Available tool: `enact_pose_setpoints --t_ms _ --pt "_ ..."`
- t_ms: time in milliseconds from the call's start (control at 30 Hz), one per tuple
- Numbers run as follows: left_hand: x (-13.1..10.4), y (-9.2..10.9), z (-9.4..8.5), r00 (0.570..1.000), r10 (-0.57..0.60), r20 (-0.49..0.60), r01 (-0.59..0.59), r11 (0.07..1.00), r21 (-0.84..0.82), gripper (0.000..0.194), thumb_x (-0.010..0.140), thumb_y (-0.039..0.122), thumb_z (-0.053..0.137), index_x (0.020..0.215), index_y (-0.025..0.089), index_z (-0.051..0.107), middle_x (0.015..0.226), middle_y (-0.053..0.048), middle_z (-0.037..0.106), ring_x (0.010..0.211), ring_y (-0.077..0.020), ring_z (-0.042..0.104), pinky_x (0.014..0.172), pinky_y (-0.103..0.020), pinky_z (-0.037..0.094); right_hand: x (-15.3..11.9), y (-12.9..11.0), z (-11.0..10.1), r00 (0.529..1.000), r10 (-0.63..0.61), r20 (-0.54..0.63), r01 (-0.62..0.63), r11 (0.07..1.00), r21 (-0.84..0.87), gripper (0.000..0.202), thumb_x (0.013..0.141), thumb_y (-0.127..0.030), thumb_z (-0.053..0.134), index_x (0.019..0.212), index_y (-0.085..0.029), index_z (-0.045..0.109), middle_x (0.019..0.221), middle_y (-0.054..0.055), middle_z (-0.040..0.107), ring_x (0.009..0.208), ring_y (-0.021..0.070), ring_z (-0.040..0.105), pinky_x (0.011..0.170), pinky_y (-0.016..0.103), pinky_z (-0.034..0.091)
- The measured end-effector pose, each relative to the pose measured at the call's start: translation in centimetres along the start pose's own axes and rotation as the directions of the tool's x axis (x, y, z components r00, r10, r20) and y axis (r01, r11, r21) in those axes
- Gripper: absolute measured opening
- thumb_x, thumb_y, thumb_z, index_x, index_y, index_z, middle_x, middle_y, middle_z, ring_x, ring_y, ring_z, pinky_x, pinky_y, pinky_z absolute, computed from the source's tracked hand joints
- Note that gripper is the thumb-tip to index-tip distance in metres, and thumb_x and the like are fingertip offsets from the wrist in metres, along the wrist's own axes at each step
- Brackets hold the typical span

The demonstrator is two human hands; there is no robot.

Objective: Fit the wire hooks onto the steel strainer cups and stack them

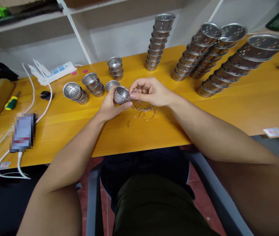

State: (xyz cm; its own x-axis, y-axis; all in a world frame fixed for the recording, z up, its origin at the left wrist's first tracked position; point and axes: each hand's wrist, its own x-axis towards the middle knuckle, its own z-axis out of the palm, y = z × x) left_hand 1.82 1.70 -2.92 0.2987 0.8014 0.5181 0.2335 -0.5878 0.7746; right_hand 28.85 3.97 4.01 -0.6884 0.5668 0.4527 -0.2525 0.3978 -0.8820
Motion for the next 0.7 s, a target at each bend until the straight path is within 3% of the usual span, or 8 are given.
enact_pose_setpoints --t_ms 233,700 --pt "-0.1 -0.7 -0.1 0.999 0.035 0.018 -0.036 0.998 0.059 0.105 0.095 0.102 0.097 0.163 0.029 0.064 0.143 -0.012 0.079 0.136 -0.0369 0.087 0.129 -0.064 0.073 -0.1 0.4 0.2 0.998 0.055 -0.019 -0.055 0.998 0.004 0.066 0.092 -0.073 0.119 0.109 -0.022 0.080 0.081 -0.002 0.076 0.066 0.0142 0.068 0.062 0.028 0.056" --pt "-0.2 -1.2 -0.4 0.997 0.068 0.034 -0.070 0.994 0.080 0.098 0.101 0.099 0.094 0.163 0.031 0.062 0.145 -0.012 0.076 0.134 -0.0352 0.085 0.129 -0.062 0.072 -0.1 0.5 0.6 0.999 0.024 -0.036 -0.024 1.000 -0.015 0.072 0.089 -0.083 0.117 0.105 -0.023 0.081 0.077 -0.003 0.072 0.068 0.0140 0.062 0.063 0.028 0.055"
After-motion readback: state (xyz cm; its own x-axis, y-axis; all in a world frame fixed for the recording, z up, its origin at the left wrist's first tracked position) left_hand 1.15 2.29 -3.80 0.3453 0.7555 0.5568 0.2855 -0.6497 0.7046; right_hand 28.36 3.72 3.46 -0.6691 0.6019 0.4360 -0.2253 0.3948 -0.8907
